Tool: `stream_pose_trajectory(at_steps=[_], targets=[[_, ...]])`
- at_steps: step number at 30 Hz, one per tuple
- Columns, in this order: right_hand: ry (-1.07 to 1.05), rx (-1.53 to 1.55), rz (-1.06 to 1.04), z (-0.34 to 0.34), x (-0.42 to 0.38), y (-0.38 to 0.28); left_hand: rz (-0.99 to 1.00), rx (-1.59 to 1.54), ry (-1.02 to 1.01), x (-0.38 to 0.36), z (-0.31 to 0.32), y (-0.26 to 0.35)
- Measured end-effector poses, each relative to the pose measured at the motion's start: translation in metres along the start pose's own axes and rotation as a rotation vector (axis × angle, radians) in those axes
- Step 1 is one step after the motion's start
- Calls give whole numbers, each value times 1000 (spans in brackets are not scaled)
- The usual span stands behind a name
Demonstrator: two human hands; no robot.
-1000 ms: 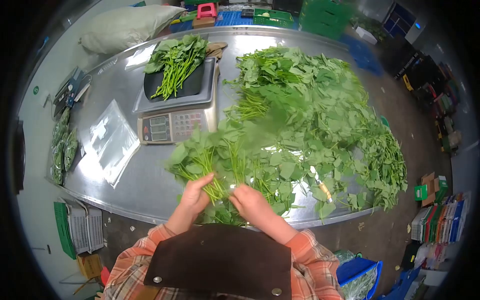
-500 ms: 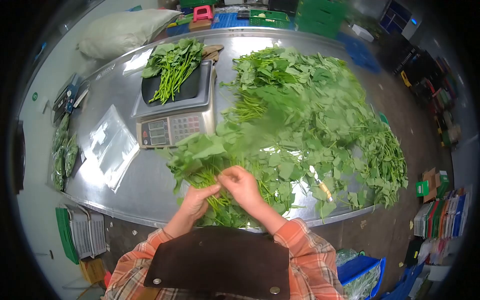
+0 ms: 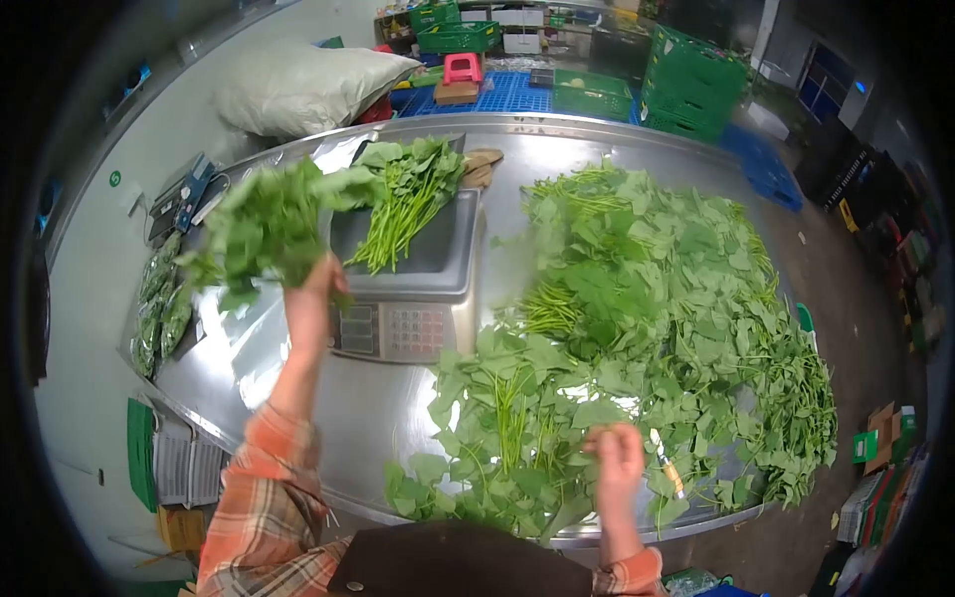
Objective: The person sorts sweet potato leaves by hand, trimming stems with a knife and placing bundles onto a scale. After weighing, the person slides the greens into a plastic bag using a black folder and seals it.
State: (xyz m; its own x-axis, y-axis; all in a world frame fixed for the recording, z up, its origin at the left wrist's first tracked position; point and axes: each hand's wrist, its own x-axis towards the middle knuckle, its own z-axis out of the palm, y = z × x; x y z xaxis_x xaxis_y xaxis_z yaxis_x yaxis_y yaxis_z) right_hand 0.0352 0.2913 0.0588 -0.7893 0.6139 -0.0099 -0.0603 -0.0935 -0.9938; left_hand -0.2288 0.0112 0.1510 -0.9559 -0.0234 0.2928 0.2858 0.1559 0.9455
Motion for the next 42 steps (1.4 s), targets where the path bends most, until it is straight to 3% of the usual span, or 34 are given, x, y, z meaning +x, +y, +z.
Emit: stream_pose_trajectory(at_steps=[3, 6, 7, 8, 9, 10, 12, 14, 17, 18, 20, 21, 22, 24, 26, 27, 28, 29, 31, 34, 38, 40, 42], targets=[[340, -15, -68, -39, 17, -6, 172, 327, 128, 82, 20, 1], [444, 63, -122, -98, 22, 9, 347, 797, 138, 161, 38, -63], [511, -70, -7, -96, 22, 1, 52, 1088, -3, 169, 48, -73], [584, -215, 131, -96, 23, -9, -95, 1264, -123, 179, 58, -107], [561, -523, 83, -115, 19, 10, -240, 1340, -332, 175, 69, -128], [503, -825, 35, -135, 14, 29, -244, 1410, -229, 154, 80, -144], [476, -1006, 21, -132, 8, 27, -172, 1551, -203, 152, 94, -143], [422, -837, -32, -101, 2, 27, -161, 1554, -292, 160, 86, -142], [29, -670, -12, -43, -8, 35, -103, 1468, -539, 182, 64, -134], [-59, -671, 46, -21, -17, 44, -92, 1518, -535, 181, 64, -116], [-338, -687, -102, 13, -24, 56, -72, 1617, -521, 161, 69, -74], [-448, -819, -135, 29, -26, 66, 217, 1584, -355, 142, 65, -64], [-495, -934, -131, 41, -26, 72, 381, 1505, -254, 126, 64, -55], [-583, -1166, -123, 57, -23, 83, 521, 1038, -299, 87, 55, -55], [-541, -1218, -88, 57, -16, 111, -40, 491, -544, 17, 57, -54], [-520, -1249, -70, 55, -13, 116, -177, 322, -671, -16, 54, -74], [-502, -1260, -75, 55, -14, 112, -470, 36, -762, -56, 56, -84], [-484, -1270, -78, 55, -16, 108, -581, 44, -875, -92, 58, -92], [-443, -1299, -89, 54, -20, 105, -760, -118, -829, -168, 72, -116], [-406, -1279, -118, 58, -18, 108, -828, -284, -651, -230, 93, -118], [-264, -1058, -168, 33, 1, 63, -782, -466, -543, -244, 93, -94], [-332, -891, -53, 28, -4, 29, -810, -512, -534, -244, 86, -74], [-443, -799, -98, 29, -28, 16, -885, -592, -520, -243, 83, -61]])
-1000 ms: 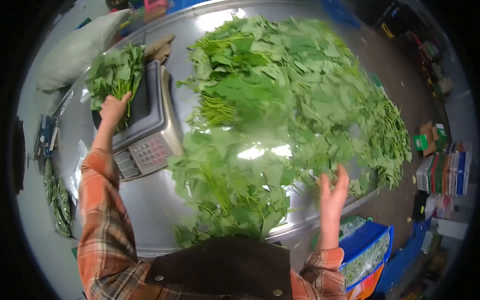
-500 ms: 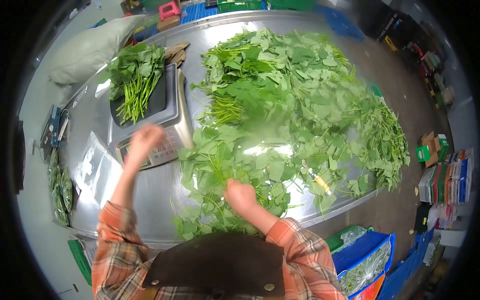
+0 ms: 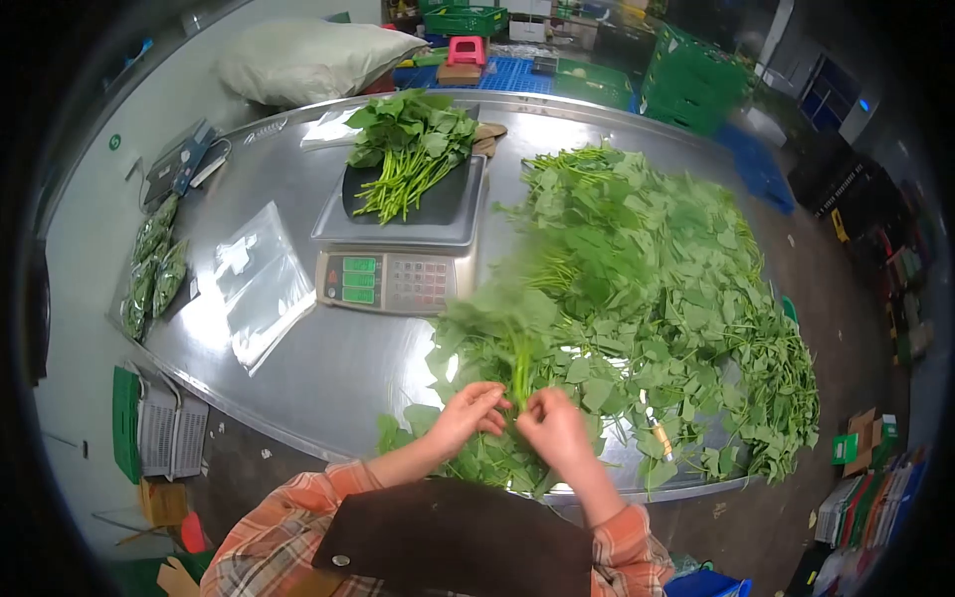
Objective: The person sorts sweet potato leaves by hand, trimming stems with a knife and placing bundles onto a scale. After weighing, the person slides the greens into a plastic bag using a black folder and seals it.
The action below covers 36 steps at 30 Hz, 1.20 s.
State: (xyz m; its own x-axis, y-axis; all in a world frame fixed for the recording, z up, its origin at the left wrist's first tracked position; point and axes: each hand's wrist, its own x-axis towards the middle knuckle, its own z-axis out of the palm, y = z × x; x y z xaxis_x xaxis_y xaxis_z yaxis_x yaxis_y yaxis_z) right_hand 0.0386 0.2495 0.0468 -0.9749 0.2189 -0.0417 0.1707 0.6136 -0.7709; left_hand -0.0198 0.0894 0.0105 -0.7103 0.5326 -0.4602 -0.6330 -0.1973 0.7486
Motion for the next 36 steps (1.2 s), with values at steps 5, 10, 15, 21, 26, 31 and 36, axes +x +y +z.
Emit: stream_pose_trajectory(at_steps=[5, 10, 15, 21, 26, 31, 36], targets=[[-263, 334, 222, 17, -30, -1, 99, 57, -56, -10, -9, -15], [-488, 1041, 498, 21, -27, 11, 89, -165, -66, -21, -12, -15], [-178, 385, 187, 44, -30, 13, -7, 62, 31, -18, -15, -22], [6, 761, 216, 46, -28, 17, 101, -99, 81, -9, -14, -26], [180, 1330, 251, 31, -23, 17, 143, -178, 62, -4, -30, -14], [-550, 1064, 408, 19, -24, -6, 79, -96, -240, -13, -24, -5], [-314, 571, 159, 43, -29, 13, 9, 88, -40, -26, -8, -4]])
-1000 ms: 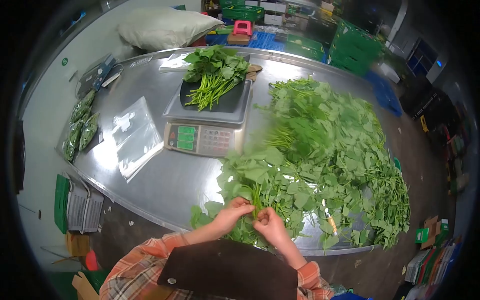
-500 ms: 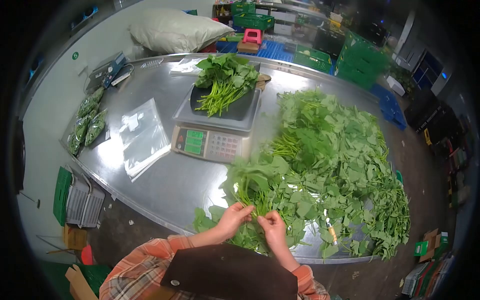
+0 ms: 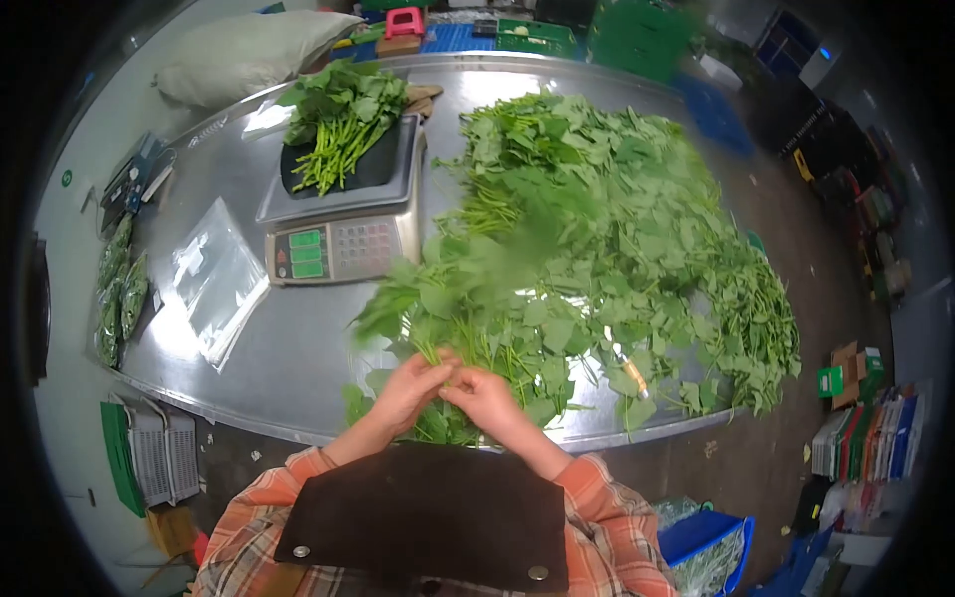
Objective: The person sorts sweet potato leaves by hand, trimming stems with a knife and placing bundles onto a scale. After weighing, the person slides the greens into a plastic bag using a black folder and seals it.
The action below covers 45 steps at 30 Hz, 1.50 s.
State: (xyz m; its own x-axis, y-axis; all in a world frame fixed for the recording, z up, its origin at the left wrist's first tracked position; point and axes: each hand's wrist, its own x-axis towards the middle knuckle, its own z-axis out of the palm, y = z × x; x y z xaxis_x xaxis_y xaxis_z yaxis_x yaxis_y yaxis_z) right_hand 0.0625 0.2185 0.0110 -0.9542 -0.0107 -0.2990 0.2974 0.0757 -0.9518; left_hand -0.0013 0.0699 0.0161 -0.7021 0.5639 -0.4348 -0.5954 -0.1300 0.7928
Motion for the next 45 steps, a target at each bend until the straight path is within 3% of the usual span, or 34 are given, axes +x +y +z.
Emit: stream_pose_trajectory(at_steps=[2, 6, 7, 8, 9, 10, 12, 13, 14, 15, 16, 18, 21, 24, 27, 28, 30, 32, 34, 37, 38, 40, 42, 43, 45], targets=[[168, -223, -207, 10, -2, 9, -66, 41, 18, 0, -5, -8], [329, 237, -11, -1, -9, 13, 16, -208, 118, 1, -3, -10], [427, 341, -75, -12, -9, 13, 70, -267, 144, 3, -12, -11], [557, 459, -3, -31, -10, 8, 124, -328, 172, 4, -20, -12], [660, 758, -266, -46, 0, 21, 140, -328, 174, 4, -26, -13], [635, 896, -262, -67, 1, 15, 156, -324, 175, 5, -34, -13], [548, 484, -169, -80, -6, 4, 193, -314, 173, 7, -41, -10], [505, -21, -88, -78, -5, 9, 34, -414, 187, 7, -35, -2], [441, -523, -2, -72, -1, 18, -40, -486, 71, 8, -37, -3], [384, -731, 75, -59, 3, 28, -114, -556, -47, 9, -41, -5], [360, -796, 24, -46, 8, 32, -189, -623, -168, 10, -42, -6], [330, -1114, 52, -29, 22, 46, -219, -566, -128, 10, -28, -4], [444, -90, 69, -41, 29, 42, -134, -525, -91, 8, -25, -1], [355, -1, -45, -51, 3, -18, -12, -431, -95, 4, -26, 4], [363, -423, -367, -54, 6, 5, -9, -175, 9, 4, -2, 15], [284, -391, -333, -50, 1, -3, -7, -152, 25, 8, 5, 18], [135, -127, -65, -33, -11, -9, -31, -98, 69, 8, 15, 17], [69, -80, -69, -20, -13, 2, -76, -145, 51, 14, 12, 11], [72, -36, 87, -14, -15, 5, -101, -186, -28, 17, 8, 8], [297, 295, -14, -15, -19, 6, -72, -288, -20, 8, 6, 14], [471, 212, -130, -26, -15, 16, -38, -268, -13, 3, 4, 18], [559, 583, -51, -51, -13, 9, 30, -225, 5, -6, -5, 24], [490, 409, 72, -77, -11, 17, 46, -239, -19, -11, -13, 24], [455, -148, 233, -83, -15, 15, 48, -236, -15, -12, -14, 25], [576, -675, -84, -70, -23, 2, 21, -271, -12, -15, -19, 20]])
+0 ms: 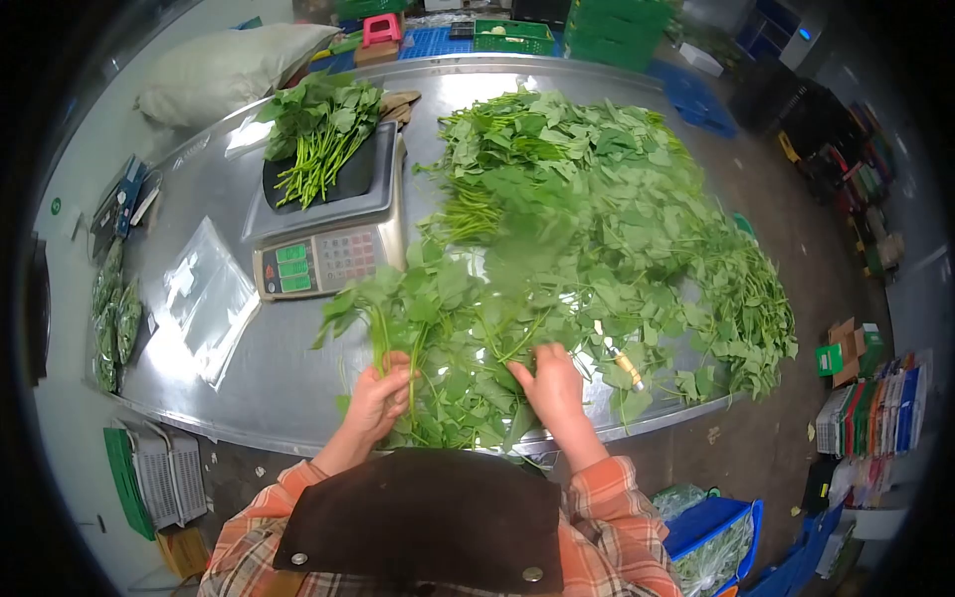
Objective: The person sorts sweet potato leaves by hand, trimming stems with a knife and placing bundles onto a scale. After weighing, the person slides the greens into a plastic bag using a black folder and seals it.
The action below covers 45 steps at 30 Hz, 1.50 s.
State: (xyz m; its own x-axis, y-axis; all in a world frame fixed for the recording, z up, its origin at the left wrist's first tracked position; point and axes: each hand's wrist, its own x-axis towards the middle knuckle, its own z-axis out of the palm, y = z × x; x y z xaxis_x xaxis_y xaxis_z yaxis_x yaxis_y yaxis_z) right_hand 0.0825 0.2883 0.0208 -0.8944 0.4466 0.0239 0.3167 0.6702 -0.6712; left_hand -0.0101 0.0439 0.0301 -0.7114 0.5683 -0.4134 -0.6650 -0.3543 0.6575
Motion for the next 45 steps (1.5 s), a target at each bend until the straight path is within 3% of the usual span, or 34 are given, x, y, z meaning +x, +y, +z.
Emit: stream_pose_trajectory(at_steps=[1, 3, 4, 7, 12, 16, 18, 19, 20, 23, 24, 27, 31, 34, 38, 43, 45], targets=[[112, -210, -200, 3, -2, -10, -27, -37, -4, 2, -5, -4], [-317, 448, 146, 19, 2, -23, -84, -81, -34, 2, -7, -12], [-594, 864, 429, 31, 2, -30, -115, -87, -56, 0, -6, -16], [-769, 1249, 340, 61, 5, -47, -137, -45, -118, -8, 6, -15], [-621, 1057, 78, 54, 13, -64, -141, 82, -182, -13, 2, -7], [-259, 507, -359, 51, 12, -57, -83, 81, 93, -3, 4, -9], [-205, 479, -547, 43, -2, -65, -11, 56, 290, 6, 3, -14], [-180, 466, -640, 35, -12, -72, -12, 46, 267, 9, -3, -17], [-552, 616, -373, 24, -25, -80, -13, 40, 243, 12, -12, -19], [-924, 950, -112, 2, -39, -94, 34, -19, 308, 17, -9, -20], [-956, 930, -259, -9, -37, -103, 44, -30, 309, 21, -15, -20], [-916, 1010, 4, -5, -30, -107, 68, 74, 323, 19, -9, -18], [-330, 430, -41, 38, 8, -78, 97, 251, 225, 12, 5, -27], [-337, 242, 24, 57, 19, -62, 74, 407, 169, 9, 8, -36], [-369, 350, 70, 57, 16, -46, -102, 225, 85, 11, 4, -40], [-251, 515, -37, 49, -3, -54, -316, -6, -43, 13, 4, -37], [-159, 585, -105, 42, -9, -56, -242, 43, -56, 14, 2, -32]])
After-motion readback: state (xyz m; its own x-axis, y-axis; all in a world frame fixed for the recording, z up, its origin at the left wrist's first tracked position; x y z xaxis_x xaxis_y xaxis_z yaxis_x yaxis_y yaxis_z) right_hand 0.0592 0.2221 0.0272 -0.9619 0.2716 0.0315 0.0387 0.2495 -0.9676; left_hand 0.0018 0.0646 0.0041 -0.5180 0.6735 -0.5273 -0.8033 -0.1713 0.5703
